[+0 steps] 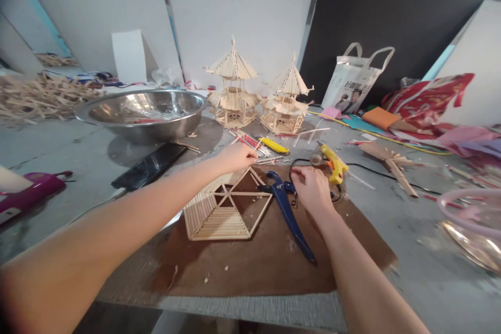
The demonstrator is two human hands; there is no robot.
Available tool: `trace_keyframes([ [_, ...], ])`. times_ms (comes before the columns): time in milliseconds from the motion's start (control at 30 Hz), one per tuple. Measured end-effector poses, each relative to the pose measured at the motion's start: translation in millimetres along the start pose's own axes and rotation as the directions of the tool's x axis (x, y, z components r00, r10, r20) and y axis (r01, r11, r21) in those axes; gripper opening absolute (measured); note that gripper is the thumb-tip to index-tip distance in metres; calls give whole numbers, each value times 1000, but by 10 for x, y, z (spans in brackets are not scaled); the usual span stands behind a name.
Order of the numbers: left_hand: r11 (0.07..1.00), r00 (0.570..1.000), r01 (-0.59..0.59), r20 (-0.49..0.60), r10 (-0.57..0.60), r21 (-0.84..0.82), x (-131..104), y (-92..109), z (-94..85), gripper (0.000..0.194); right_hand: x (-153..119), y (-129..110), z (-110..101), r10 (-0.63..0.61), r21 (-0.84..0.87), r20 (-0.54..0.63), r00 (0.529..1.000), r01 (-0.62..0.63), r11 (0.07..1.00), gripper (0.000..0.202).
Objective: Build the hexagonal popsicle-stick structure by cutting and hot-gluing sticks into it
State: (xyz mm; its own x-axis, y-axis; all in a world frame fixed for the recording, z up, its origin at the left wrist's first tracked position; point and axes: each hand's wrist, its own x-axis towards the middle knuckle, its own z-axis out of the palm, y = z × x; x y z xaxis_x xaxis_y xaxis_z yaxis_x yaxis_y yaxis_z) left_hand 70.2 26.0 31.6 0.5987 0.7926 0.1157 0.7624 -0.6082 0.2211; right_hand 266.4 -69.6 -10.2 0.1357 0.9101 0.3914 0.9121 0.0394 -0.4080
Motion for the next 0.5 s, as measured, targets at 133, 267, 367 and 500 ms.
trace_keyframes([
  [133,999,1000,2,7,-2,39,198,203,63,14,2,-11,-16,5,20,5,1000,-5,1000,25],
  [267,997,998,51,21,-52,53,343,292,166,12,5,-27,-26,-1,29,-1,1000,1,1000,25],
  [367,996,996,82,27,-83,22,429,272,235,17,4,-39,-34,-14,32,-2,1000,14,999,24],
  [500,992,994,105,41,-102,-68,520,231,295,20,0,-45,-40,-16,31,-8,1000,16,999,25],
])
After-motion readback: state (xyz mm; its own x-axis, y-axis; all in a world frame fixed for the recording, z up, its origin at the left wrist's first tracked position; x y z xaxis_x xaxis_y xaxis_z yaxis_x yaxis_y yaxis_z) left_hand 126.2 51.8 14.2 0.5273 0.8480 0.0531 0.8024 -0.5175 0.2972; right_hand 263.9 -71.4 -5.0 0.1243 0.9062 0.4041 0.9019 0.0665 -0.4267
